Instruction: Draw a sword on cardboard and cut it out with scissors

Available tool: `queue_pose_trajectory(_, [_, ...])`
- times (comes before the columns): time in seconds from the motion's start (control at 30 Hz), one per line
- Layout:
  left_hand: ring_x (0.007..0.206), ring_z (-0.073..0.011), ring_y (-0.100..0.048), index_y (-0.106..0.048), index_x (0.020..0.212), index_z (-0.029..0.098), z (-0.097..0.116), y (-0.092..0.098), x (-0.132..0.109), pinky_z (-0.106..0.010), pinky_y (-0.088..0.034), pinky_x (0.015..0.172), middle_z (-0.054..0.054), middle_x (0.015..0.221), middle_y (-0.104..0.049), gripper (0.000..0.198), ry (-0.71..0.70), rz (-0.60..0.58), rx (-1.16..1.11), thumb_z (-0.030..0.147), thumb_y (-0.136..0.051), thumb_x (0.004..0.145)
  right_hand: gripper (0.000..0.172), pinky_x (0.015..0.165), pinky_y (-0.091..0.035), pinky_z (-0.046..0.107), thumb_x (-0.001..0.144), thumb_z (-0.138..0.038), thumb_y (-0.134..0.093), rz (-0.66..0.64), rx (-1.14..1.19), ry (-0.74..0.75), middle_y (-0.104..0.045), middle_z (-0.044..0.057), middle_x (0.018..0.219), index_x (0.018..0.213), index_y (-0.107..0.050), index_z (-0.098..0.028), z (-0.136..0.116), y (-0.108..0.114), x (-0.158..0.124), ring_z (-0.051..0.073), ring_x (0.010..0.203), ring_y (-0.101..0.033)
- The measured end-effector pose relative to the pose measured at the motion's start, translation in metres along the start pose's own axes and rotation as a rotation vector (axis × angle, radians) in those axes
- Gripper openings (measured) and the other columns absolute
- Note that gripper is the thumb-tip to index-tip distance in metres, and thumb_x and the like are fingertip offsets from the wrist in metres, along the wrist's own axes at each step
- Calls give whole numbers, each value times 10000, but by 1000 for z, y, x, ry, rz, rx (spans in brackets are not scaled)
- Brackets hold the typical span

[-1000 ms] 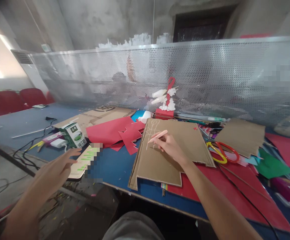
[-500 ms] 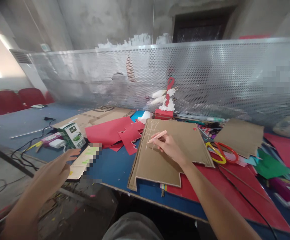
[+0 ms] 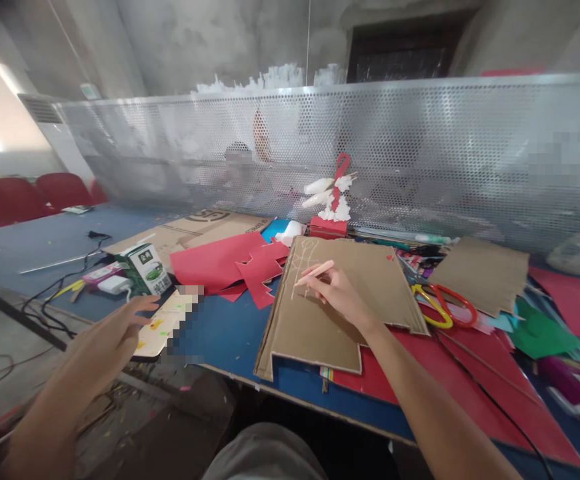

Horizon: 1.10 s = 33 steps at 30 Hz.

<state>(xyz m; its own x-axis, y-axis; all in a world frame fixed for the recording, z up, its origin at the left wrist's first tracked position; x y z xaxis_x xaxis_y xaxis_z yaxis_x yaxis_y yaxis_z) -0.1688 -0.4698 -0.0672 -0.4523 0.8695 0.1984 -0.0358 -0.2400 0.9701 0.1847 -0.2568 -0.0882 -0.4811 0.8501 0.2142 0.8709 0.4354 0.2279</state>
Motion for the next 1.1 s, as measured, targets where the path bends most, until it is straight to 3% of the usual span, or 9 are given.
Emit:
queue_pose_trajectory(0.2, [1183, -255, -679, -482, 1400, 228, 0, -2, 1, -350, -453, 876, -74, 1336, -703, 550, 25, -101, -6, 153, -291, 890, 300, 499, -393, 252, 903, -463, -686, -5, 1, 15, -674, 99, 1171, 897, -820, -194, 0, 0, 0, 86, 612, -494])
queue_pose_trajectory(0.33, [1245, -260, -649, -474, 1420, 212, 1, -2, 1, -342, -439, 933, -93, 1429, -647, 552, -16, -80, 20, 163, -277, 907, 323, 509, -406, 253, 904, -482, -680, -11, -20, 11, -678, 101, 1171, 908, -823, -192, -1, 0, -1, 82, 598, -487])
queue_pose_trajectory(0.47, [1178, -256, -682, -488, 1403, 232, 2, -1, 0, -344, -448, 896, -79, 1319, -711, 548, 11, -92, -3, 151, -275, 905, 313, 508, -408, 246, 901, -473, -684, -6, -14, 9, -665, 105, 1220, 921, -824, -193, 1, 0, 0, 85, 615, -493])
queue_pose_trajectory(0.57, [1111, -266, -703, -480, 1412, 246, 2, -1, 1, -346, -454, 861, -72, 1227, -747, 539, 25, -112, 0, 168, -288, 914, 308, 505, -401, 240, 898, -467, -689, -3, 5, 5, -680, 101, 1133, 927, -820, -190, 3, 0, 1, 91, 620, -490])
queue_pose_trajectory(0.67, [1125, -250, -699, -487, 1397, 254, 0, -2, 2, -327, -452, 870, -66, 1234, -745, 528, 29, -102, 11, 162, -288, 916, 322, 510, -395, 240, 900, -475, -693, -12, 9, 0, -688, 90, 1033, 947, -819, -183, 4, 0, 1, 88, 604, -475])
queue_pose_trajectory(0.87, [1130, -233, -688, -489, 1384, 245, 0, -1, 0, -319, -438, 875, -56, 1276, -722, 529, 23, -58, 0, 147, -301, 900, 319, 502, -378, 244, 897, -475, -697, -18, 23, 6, -670, 93, 1152, 908, -820, -181, 4, 0, 1, 74, 601, -475])
queue_pose_trajectory(1.03, [1048, -236, -702, -501, 1383, 235, 5, 6, -3, -326, -427, 836, -48, 1180, -740, 540, 37, -73, 12, 144, -306, 887, 318, 510, -379, 246, 912, -472, -686, -15, -7, 5, -674, 69, 971, 954, -822, -188, 3, 1, 1, 85, 591, -470])
queue_pose_trajectory(1.1, [1067, -240, -702, -503, 1387, 236, 6, 8, -3, -327, -424, 819, -49, 1192, -740, 547, 44, -85, 11, 144, -310, 884, 308, 513, -385, 245, 918, -465, -681, -19, -15, 12, -677, 74, 1007, 954, -827, -195, 3, 1, 1, 88, 605, -477])
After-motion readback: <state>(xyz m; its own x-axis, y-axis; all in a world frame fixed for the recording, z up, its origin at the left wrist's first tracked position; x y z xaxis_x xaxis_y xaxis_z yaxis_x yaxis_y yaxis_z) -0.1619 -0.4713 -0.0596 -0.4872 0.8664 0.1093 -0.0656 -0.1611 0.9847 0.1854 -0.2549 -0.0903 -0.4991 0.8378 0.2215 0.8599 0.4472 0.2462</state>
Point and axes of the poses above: each hand's wrist, its own x-axis towards the middle knuckle, its own y-axis out of the back of the hand, z = x × y, the point moved 1 cm from there along x, towards the middle knuckle
